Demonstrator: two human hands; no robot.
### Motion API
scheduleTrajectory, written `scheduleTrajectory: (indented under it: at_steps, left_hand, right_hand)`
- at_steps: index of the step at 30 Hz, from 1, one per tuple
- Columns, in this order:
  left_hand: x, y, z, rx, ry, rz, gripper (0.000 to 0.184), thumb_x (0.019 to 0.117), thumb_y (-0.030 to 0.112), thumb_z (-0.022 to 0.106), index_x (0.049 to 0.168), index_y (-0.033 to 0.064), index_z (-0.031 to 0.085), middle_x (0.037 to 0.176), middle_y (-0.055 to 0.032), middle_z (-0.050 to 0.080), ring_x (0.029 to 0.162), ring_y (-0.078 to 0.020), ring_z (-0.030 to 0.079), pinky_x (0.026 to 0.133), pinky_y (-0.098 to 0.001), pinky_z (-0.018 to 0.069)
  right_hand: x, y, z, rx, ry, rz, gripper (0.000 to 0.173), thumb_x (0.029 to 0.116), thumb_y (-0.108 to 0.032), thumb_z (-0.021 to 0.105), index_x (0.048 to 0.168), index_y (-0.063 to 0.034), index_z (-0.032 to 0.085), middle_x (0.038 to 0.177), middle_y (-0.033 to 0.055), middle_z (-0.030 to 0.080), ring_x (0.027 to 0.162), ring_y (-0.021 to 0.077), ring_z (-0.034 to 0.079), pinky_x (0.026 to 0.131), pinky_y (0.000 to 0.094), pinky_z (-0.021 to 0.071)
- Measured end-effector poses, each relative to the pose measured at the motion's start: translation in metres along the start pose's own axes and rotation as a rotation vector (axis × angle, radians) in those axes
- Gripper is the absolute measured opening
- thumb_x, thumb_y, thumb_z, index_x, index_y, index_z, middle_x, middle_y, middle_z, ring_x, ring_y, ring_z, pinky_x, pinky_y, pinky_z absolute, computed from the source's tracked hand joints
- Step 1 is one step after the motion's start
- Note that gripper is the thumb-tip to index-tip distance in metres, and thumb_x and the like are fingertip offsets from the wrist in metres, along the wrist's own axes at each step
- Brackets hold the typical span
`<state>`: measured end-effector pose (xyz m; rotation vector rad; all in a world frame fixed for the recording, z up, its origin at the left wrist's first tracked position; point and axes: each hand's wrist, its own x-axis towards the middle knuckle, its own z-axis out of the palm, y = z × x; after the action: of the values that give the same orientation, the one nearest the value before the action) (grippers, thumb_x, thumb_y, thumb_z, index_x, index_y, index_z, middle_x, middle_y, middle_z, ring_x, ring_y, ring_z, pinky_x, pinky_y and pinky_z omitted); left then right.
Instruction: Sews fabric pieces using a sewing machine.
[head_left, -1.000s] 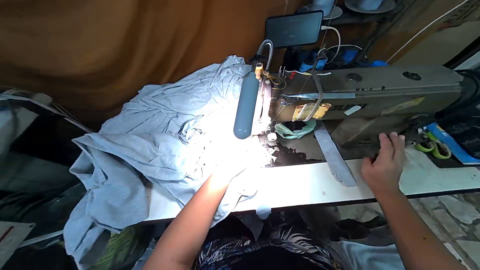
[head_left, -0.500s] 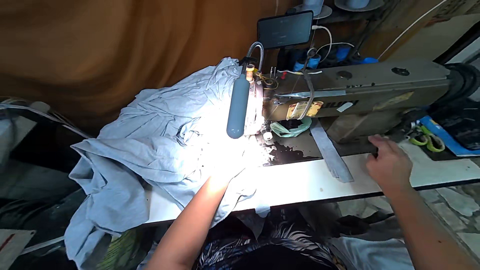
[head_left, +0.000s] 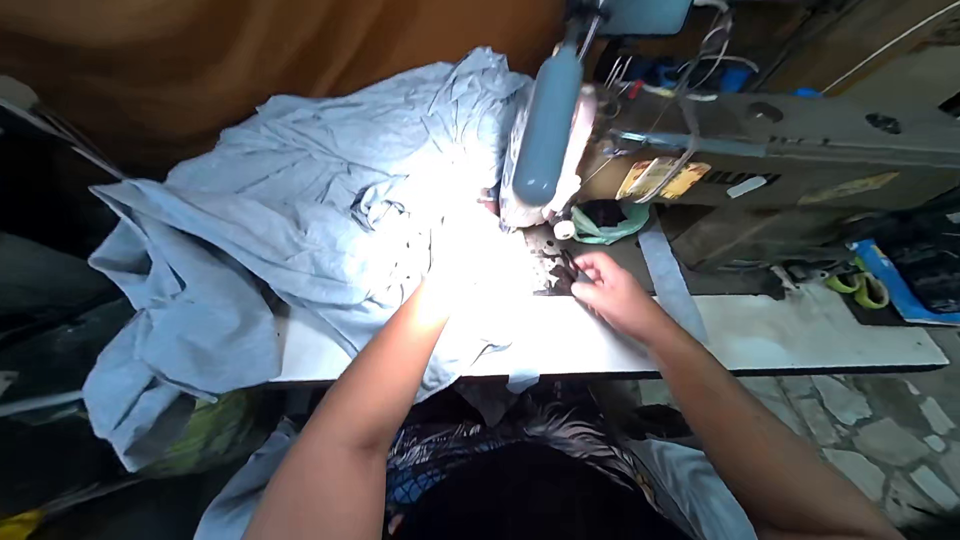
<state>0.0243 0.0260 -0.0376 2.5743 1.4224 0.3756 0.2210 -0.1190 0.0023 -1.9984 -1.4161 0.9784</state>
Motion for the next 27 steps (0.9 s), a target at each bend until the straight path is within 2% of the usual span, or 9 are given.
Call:
scheduleTrajectory:
  at_steps: [3,6,7,8,10,14,17,21,27]
  left_hand:
    - [0.007,-0.013,0.014,0.13,0.084,0.068,0.053,0.1052,0.042,0.038,0.143,0.0097,0.055,0.138,-0.0242,0.059,0.127,-0.0452,0.056,0.098,-0.0648,0.0429]
    - [0.003,-0.022,0.019,0.09,0.282,0.129,0.046,0.0998,0.045,0.052,0.124,0.0096,0.069,0.121,-0.0222,0.068,0.114,-0.0457,0.062,0.092,-0.067,0.0441]
    - [0.0,-0.015,0.008,0.071,0.273,0.096,0.046,0.0975,0.04,0.058,0.125,0.0051,0.068,0.127,-0.0238,0.066,0.119,-0.0472,0.059,0.094,-0.0676,0.0431]
    - [-0.004,0.0,-0.016,0.049,0.063,-0.01,0.054,0.1019,0.035,0.056,0.145,0.0033,0.053,0.154,-0.0224,0.046,0.144,-0.0462,0.038,0.112,-0.0665,0.0292]
    - [0.006,0.003,-0.014,0.041,0.001,-0.061,0.06,0.0994,0.029,0.06,0.151,0.0031,0.047,0.166,-0.0185,0.03,0.154,-0.0444,0.019,0.119,-0.0656,0.016]
    - [0.024,-0.004,0.001,-0.039,0.03,-0.088,0.052,0.1036,0.035,0.054,0.15,0.0134,0.051,0.168,-0.0115,0.029,0.156,-0.0398,0.018,0.12,-0.0639,0.0136]
    - [0.031,-0.007,0.021,-0.078,0.21,-0.097,0.042,0.1032,0.03,0.052,0.143,0.0166,0.059,0.164,-0.0056,0.039,0.152,-0.0358,0.03,0.119,-0.0586,0.016]
    - [0.024,-0.003,-0.003,-0.088,0.005,-0.082,0.042,0.1052,0.03,0.049,0.146,0.021,0.057,0.169,-0.0069,0.027,0.156,-0.0379,0.018,0.122,-0.0624,0.0106]
    - [0.021,-0.006,-0.007,-0.149,-0.031,-0.035,0.045,0.1011,0.031,0.055,0.145,0.0212,0.058,0.171,-0.0103,0.02,0.157,-0.0409,0.01,0.122,-0.0659,0.0057]
  right_hand:
    - [0.023,-0.005,0.011,-0.011,0.066,-0.082,0.041,0.1063,-0.017,0.054,0.146,-0.0058,0.051,0.106,0.0163,0.063,0.071,0.0171,0.058,0.065,0.0372,0.052]
    - [0.044,-0.006,0.022,-0.04,0.164,-0.161,0.038,0.1032,-0.018,0.058,0.136,-0.0007,0.058,0.11,0.0199,0.067,0.088,0.0235,0.062,0.08,0.0449,0.0512]
    - [0.052,-0.007,0.025,-0.073,0.198,-0.173,0.035,0.1015,-0.019,0.06,0.129,0.0021,0.06,0.106,0.0204,0.067,0.09,0.0255,0.064,0.083,0.0469,0.0518]
    - [0.058,-0.008,0.028,-0.101,0.228,-0.185,0.034,0.1007,-0.021,0.062,0.124,0.0037,0.061,0.104,0.0204,0.067,0.091,0.026,0.065,0.085,0.0474,0.0519]
    - [0.068,-0.013,0.032,-0.108,0.259,-0.194,0.034,0.1018,-0.023,0.062,0.124,0.0028,0.064,0.108,0.0197,0.068,0.096,0.0232,0.065,0.091,0.0444,0.0504]
    - [0.084,-0.023,0.036,-0.079,0.237,-0.174,0.034,0.1021,-0.024,0.062,0.124,0.0013,0.066,0.123,0.0172,0.068,0.117,0.0178,0.062,0.106,0.0386,0.0458]
    - [0.09,-0.029,0.037,-0.162,0.22,-0.18,0.034,0.1021,-0.024,0.062,0.124,0.0018,0.067,0.123,0.0193,0.068,0.119,0.0229,0.061,0.106,0.0453,0.0439]
    - [0.09,-0.039,0.041,-0.167,0.195,-0.145,0.034,0.1044,-0.019,0.057,0.127,0.0056,0.063,0.129,0.0224,0.064,0.125,0.0236,0.058,0.11,0.0448,0.0404]
    - [0.098,-0.043,0.043,-0.195,0.193,-0.146,0.035,0.1027,-0.014,0.06,0.13,0.0073,0.061,0.133,0.0221,0.062,0.129,0.0201,0.055,0.112,0.0379,0.04]
